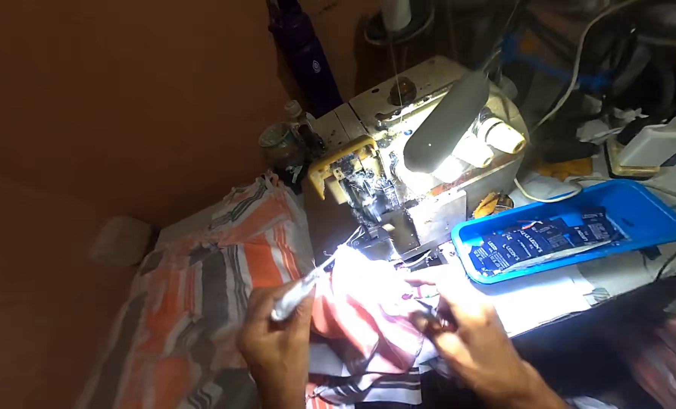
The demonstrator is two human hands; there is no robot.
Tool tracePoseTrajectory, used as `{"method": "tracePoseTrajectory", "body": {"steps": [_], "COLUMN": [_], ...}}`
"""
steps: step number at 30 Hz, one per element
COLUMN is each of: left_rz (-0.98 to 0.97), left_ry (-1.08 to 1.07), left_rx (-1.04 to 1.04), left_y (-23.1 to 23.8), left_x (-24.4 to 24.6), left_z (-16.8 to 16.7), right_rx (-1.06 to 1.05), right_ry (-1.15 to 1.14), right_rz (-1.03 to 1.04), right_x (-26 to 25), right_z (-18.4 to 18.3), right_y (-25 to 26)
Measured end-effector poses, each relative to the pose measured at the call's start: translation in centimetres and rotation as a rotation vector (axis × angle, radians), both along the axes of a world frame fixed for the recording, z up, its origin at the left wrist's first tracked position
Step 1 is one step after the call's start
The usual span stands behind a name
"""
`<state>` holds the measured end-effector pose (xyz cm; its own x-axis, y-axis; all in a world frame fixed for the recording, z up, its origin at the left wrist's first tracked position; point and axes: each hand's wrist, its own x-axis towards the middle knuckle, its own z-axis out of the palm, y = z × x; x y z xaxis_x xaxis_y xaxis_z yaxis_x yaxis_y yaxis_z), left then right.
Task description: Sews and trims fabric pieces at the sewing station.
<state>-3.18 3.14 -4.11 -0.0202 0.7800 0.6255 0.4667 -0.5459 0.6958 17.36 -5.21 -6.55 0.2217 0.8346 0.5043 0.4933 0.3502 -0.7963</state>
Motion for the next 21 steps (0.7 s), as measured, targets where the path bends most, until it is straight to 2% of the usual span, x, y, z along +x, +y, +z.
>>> {"method": "tracePoseTrajectory", "body": {"steps": [3,5,7,11,16,21], "left_rz": [0.013,0.066,0.098,0.102,0.008,0.078], "left_ry": [0.013,0.069,0.134,0.143,-0.037,0.092], "left_rx": [0.110,0.173,0.237,0.261,0.164,0.242], "left_y": [-1.9,-2.3,-2.4,-2.9,-3.2,-3.5], "left_x": [0.6,0.8,0.7,0.9,1.5,1.3], "left_z": [0.7,1.5,1.8,1.2,1.2,0.7], "right_rx": [-0.174,-0.115,-0.044,0.019,0.035,-0.021], "right_ry": [-0.078,-0.111,-0.047,0.134,0.241,0.254], "right_rz": [-0.015,-0.035,-0.013,0.109,0.128,0.152], "right_x": [1.4,1.0,-0.1,-2.6,-4.5,-4.9], "right_z": [2.2,3.5,3.9,3.1,1.9,2.1], "right_y": [1.1,1.7,2.3,2.1,2.9,3.2]}}
